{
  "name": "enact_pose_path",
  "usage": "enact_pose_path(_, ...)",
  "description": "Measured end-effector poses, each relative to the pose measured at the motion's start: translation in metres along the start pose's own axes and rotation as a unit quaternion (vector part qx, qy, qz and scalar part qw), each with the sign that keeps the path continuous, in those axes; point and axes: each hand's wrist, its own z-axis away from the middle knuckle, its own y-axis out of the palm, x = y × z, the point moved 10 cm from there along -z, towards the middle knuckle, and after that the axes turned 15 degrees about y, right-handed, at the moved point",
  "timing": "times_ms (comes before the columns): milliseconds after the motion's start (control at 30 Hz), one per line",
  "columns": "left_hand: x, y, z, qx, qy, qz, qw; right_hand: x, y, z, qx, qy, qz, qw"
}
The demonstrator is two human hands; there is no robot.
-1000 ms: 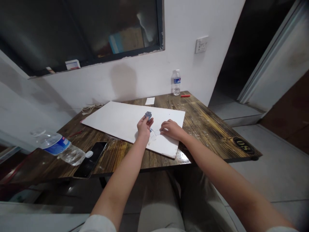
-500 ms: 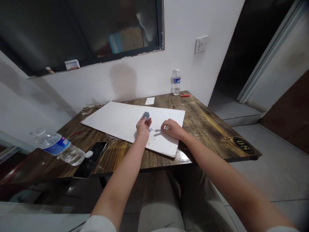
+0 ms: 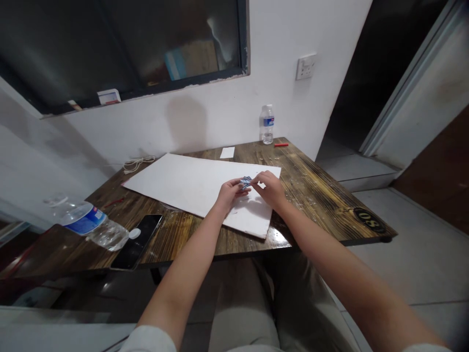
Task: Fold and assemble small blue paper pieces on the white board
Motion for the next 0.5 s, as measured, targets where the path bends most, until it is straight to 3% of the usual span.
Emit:
enact_pose_path(200, -0.001, 0.005, 0.001, 0.031, 0.002, -0.003, 1.0, -0.002, 0.008, 0.001, 0.015, -0.02, 0.143, 0.989)
enact_pose_path(500, -0.002, 0.005, 0.002, 0.012, -0.002, 0.017, 1.0, -0.006, 0.018, 0.002, 0.055, -0.015, 0.212, 0.976)
